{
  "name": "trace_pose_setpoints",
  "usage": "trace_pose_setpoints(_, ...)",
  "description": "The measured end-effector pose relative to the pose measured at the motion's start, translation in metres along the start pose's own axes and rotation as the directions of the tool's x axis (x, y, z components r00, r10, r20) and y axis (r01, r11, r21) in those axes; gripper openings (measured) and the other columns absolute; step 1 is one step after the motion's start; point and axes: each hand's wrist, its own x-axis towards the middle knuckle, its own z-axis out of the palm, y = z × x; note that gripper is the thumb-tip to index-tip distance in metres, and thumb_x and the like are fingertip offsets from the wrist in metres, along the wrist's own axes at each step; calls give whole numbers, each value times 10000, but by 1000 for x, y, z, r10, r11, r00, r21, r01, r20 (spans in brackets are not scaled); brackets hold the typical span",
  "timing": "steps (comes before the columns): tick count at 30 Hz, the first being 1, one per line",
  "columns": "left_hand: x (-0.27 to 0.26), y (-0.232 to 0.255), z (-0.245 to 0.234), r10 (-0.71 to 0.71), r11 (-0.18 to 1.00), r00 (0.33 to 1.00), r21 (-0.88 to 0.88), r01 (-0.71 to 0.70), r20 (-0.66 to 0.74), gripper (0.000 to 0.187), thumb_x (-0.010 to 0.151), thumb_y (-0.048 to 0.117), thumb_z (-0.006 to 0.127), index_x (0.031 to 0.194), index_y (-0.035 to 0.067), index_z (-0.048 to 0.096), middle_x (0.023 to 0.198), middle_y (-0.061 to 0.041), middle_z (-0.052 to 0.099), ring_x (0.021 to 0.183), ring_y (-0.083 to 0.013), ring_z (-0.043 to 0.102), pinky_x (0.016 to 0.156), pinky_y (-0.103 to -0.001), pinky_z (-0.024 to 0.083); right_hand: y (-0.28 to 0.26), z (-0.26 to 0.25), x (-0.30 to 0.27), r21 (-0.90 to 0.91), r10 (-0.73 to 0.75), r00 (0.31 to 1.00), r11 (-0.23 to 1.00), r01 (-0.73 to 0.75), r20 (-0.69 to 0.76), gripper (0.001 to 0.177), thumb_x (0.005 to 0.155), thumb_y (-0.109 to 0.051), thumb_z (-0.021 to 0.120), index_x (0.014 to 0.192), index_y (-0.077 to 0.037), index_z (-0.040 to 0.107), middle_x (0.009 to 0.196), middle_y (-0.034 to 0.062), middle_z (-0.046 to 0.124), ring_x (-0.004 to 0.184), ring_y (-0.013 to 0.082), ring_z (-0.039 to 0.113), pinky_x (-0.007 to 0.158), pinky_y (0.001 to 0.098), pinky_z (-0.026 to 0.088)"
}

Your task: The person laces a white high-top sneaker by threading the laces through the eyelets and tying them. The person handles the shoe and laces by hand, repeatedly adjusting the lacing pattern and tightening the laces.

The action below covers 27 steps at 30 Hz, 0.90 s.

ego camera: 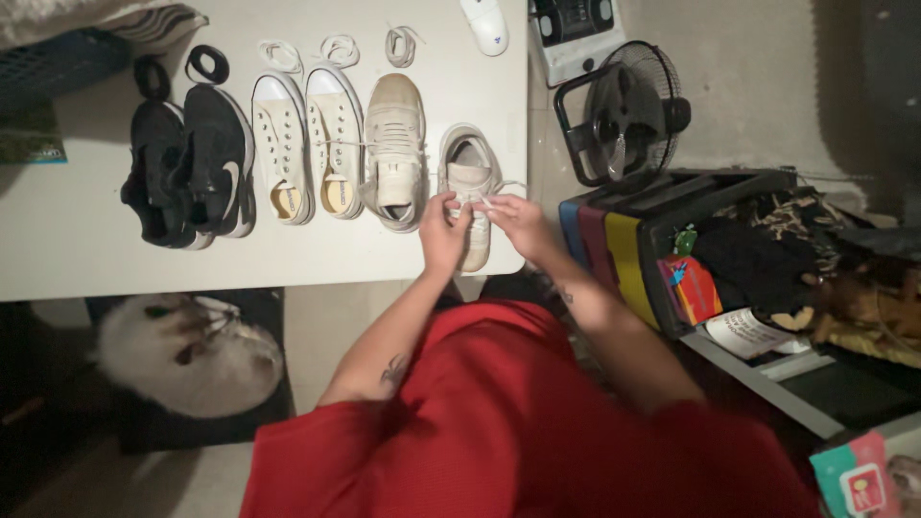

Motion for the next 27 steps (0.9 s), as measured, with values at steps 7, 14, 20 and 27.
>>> trace_pose_setpoints(7,1,0,3,32,999,999,15,-32,-9,236,911,195,764,1072,34,704,915,-109,709,687,-212,644,655,-333,526,22,3,14,-50,15,998,999,-18,-64,253,961,-144,712,1094,71,713,978,60,774,896,80,715,814,226,564)
trace_pose_setpoints(14,2,4,4,-70,997,998,-38,70,5,228,918,203,740,1061,31,701,881,-99,723,652,-193,647,630,-326,527,45,8,20,-85,34,984,995,-50,-178,210,981,-145,736,1084,35,762,808,83,709,713,111,635,670,251,504)
trace_pose_setpoints(20,4,2,5,-83,996,996,-29,84,15,241,906,221,752,1029,23,693,837,-90,720,638,-197,650,628,-339,527,26,11,12,-320,-279,935,926,201,-219,194,947,-136,763,1043,34,768,927,82,782,853,104,686,785,256,548)
trace_pose_setpoints(27,4,5,7,-106,994,994,27,105,32,286,883,248,763,1043,36,657,822,-87,728,643,-229,661,634,-371,525,8,22,11,-447,-256,915,889,97,-313,197,895,-172,804,962,12,785,828,64,772,763,66,687,695,245,545)
